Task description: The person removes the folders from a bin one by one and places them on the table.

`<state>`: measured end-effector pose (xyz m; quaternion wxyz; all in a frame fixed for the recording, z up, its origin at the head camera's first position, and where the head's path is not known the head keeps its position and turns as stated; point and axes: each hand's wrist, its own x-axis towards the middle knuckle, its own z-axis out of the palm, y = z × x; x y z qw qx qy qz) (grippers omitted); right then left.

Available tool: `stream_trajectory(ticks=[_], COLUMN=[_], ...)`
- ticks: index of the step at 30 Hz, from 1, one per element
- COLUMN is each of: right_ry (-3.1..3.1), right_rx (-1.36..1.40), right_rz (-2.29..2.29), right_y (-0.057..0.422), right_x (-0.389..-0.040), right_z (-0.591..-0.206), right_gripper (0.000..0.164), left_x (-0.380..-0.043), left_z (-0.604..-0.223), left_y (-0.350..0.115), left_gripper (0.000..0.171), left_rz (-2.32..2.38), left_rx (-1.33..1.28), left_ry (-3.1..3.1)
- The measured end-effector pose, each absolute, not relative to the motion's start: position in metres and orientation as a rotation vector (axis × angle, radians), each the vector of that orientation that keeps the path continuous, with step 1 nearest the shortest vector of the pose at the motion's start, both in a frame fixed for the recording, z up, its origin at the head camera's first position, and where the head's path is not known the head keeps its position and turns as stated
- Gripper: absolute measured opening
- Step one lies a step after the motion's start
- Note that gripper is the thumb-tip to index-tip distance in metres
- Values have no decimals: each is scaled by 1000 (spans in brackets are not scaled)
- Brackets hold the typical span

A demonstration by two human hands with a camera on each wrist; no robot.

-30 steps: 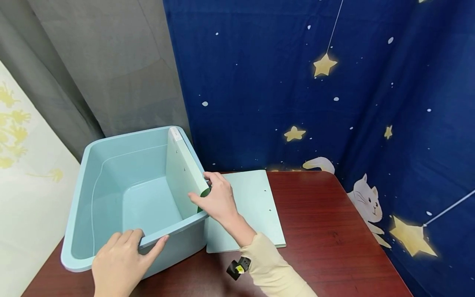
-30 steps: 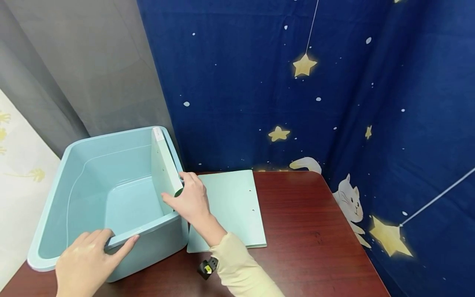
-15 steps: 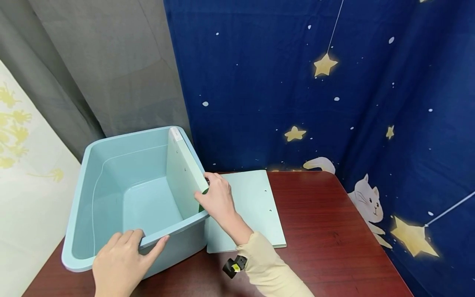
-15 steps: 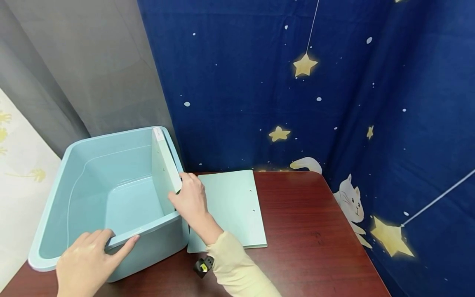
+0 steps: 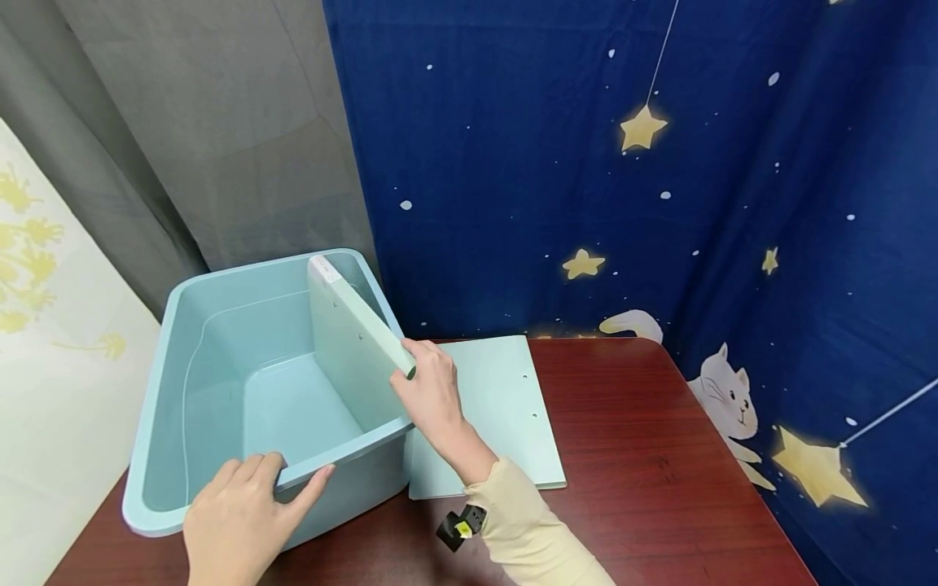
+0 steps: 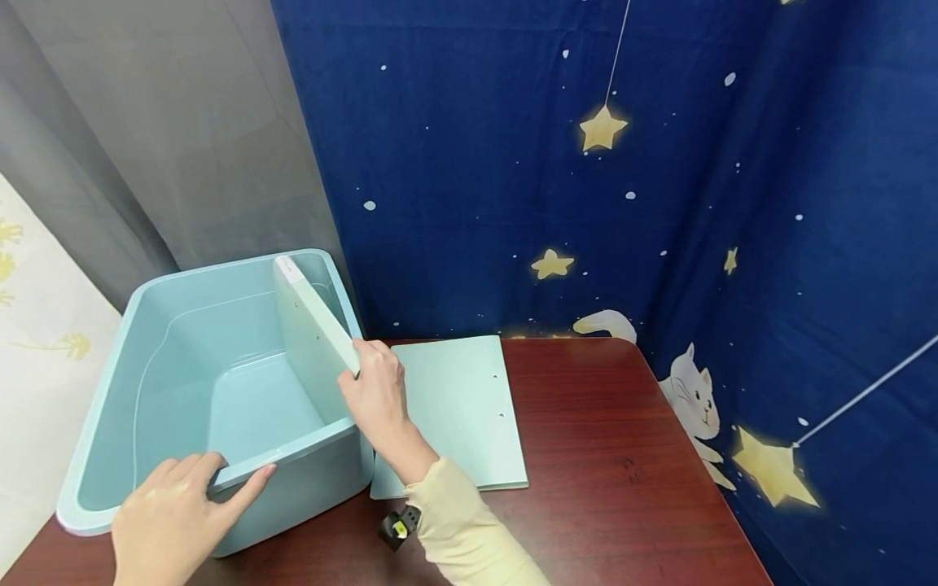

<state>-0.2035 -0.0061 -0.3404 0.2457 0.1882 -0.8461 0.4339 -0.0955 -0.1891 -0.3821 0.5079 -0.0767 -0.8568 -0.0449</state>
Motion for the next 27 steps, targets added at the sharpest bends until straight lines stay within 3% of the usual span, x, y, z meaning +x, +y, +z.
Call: stream_trajectory(ticks=[27], right_ry=[-2263], right_rx=[486], right_rz=[1301], right_y=[3], right_x=[-211], right_z=[-328], right_gripper=[35], left_x=[-97], left_z=[-379], left_y=[-187], left_gripper=[67], left_rz=[-142], left_rx=[-204], left_ry=[-2014])
